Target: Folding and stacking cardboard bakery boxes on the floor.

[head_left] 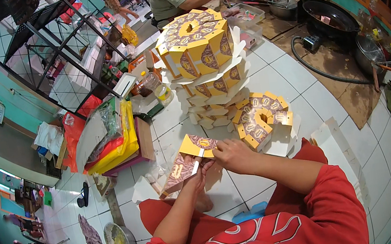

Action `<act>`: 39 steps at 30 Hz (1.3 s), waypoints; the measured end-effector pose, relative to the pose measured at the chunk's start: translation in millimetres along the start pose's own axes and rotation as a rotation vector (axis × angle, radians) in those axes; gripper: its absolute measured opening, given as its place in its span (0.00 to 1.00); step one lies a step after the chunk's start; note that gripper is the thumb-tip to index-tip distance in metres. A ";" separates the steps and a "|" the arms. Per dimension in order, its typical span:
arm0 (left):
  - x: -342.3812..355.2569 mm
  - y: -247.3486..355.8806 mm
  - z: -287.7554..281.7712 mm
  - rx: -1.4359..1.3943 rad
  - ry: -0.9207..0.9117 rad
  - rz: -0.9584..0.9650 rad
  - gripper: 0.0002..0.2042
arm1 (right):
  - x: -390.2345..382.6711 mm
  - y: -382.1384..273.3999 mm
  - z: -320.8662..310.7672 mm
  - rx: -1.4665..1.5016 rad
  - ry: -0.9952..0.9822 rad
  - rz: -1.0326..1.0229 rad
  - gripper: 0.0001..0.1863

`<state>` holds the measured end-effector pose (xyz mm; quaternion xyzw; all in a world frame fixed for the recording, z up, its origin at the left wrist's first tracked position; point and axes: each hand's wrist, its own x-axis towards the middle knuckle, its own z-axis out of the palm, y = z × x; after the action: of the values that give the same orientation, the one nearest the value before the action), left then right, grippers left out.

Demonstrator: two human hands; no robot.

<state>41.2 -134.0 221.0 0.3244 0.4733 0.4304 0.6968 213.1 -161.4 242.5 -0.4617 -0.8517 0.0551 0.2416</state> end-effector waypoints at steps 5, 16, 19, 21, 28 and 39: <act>-3.7 6.2 -4.2 0.078 -0.122 -0.074 0.14 | 1.0 10.3 -3.6 0.347 -0.018 0.186 0.21; -28.9 -22.2 -11.0 1.673 -0.703 0.365 0.34 | -6.8 42.4 -14.9 0.503 -0.248 0.427 0.28; -43.4 -45.3 -9.3 1.951 -0.839 0.483 0.34 | -10.2 50.0 -15.5 0.527 -0.388 0.521 0.28; -46.3 -57.8 -8.1 1.888 -0.772 0.648 0.25 | -13.5 50.2 -10.8 0.616 -0.525 0.540 0.27; -42.2 -75.9 0.1 1.423 -1.062 0.303 0.15 | -23.3 52.4 8.6 0.688 -0.792 0.605 0.25; -43.9 -61.9 0.1 1.062 -0.815 -0.546 0.14 | -47.5 27.1 4.2 0.952 -0.641 0.519 0.35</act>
<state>51.5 -199.7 184.5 0.6243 0.3851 -0.2023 0.6489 253.4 -184.1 213.1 -0.4558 -0.6243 0.6205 0.1323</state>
